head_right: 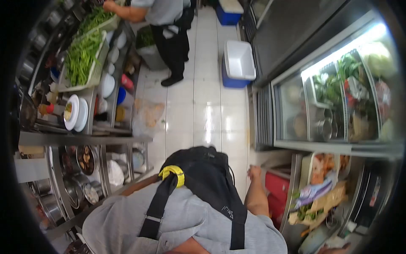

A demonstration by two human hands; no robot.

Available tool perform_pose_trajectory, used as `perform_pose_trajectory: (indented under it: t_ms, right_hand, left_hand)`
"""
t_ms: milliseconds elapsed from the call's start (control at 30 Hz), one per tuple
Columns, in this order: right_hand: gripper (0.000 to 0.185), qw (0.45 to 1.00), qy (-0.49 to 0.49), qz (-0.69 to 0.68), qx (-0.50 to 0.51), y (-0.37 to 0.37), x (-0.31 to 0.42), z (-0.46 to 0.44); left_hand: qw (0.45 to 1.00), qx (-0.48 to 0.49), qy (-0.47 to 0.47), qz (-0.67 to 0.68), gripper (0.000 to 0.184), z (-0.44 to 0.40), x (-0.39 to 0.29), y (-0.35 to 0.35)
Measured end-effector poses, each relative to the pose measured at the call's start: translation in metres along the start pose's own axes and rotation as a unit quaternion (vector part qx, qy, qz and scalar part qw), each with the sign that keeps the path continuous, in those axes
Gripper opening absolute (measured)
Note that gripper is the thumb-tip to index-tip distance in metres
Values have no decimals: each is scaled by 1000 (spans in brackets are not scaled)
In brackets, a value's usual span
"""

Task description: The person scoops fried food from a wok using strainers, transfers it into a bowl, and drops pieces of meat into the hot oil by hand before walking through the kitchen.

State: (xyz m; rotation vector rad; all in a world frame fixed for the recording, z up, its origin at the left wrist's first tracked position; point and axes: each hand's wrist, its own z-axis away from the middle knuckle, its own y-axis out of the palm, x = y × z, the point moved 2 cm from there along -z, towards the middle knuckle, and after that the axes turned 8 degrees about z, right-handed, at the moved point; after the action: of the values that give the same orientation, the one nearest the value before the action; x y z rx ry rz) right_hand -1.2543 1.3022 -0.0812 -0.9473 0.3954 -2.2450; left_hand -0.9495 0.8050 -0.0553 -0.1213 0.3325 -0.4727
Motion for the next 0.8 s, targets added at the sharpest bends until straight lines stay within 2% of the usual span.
perform_pose_trajectory:
  t_ms: [33, 67, 100, 133, 200, 233, 333, 433, 467, 500, 533, 633, 667, 700, 733, 767, 800]
  right_hand:
    - [9, 983, 25, -177, -30, -4, 111, -5]
    - [8, 994, -26, -110, -8, -10, 179, -45]
    - [8, 986, -123, -109, -15, -7, 245, -68]
    - [8, 976, -147, -154, 38, -6, 322, -72]
    - [11, 955, -224, -161, 107, 7, 444, -87]
    - [12, 952, -250, -134, 110, 14, 499, -82]
    - [14, 931, -335, -36, 140, 39, 597, -125]
    - [15, 913, -382, 52, 135, 60, 632, -201]
    - [17, 882, -412, 221, 54, 61, 628, -247]
    - [19, 880, -414, 230, 44, 66, 599, -311]
    - [21, 902, -332, 267, 66, 52, 600, -299]
    - [17, 880, -391, 241, 123, 23, 502, -410]
    - [15, 873, -379, 269, 146, 10, 487, -411]
    - [14, 865, -368, 298, 170, -4, 472, -412]
    - [13, 854, -357, 326, 193, -18, 458, -412]
    - [13, 944, -130, 229, 201, -28, 488, -379]
    - [14, 983, 91, 92, 130, -37, 554, -307]
  left_hand:
    - [1000, -9, 5, 16, 39, -3, -21, -10]
    - [999, -17, 8, 31, 39, -8, -38, -19]
    - [999, -23, 9, 47, 39, -11, -53, -28]
    - [998, -29, 8, 62, 39, -15, -67, -37]
    - [996, -36, 2, 87, 40, -26, -83, -53]
    - [995, -37, -3, 95, 40, -33, -89, -61]
    - [993, -28, -27, 112, 41, -56, -96, -88]
    - [991, -13, -42, 124, 41, -87, -104, -131]
    - [991, -8, -45, 125, 42, -95, -109, -151]
    - [991, -3, -48, 122, 42, -103, -114, -176]
    - [992, -1, -46, 114, 42, -113, -118, -200]
    - [997, -23, -38, 58, 43, -154, -130, -281]
    - [996, -47, -69, -36, 38, -190, -128, -302]
    - [983, -85, -132, 98, 35, -156, -148, -345]
    - [984, -82, -132, 86, 37, -148, -165, -379]
    - [985, -78, -131, 74, 39, -144, -178, -411]
    - [986, -83, -123, 75, 39, -149, -191, -437]
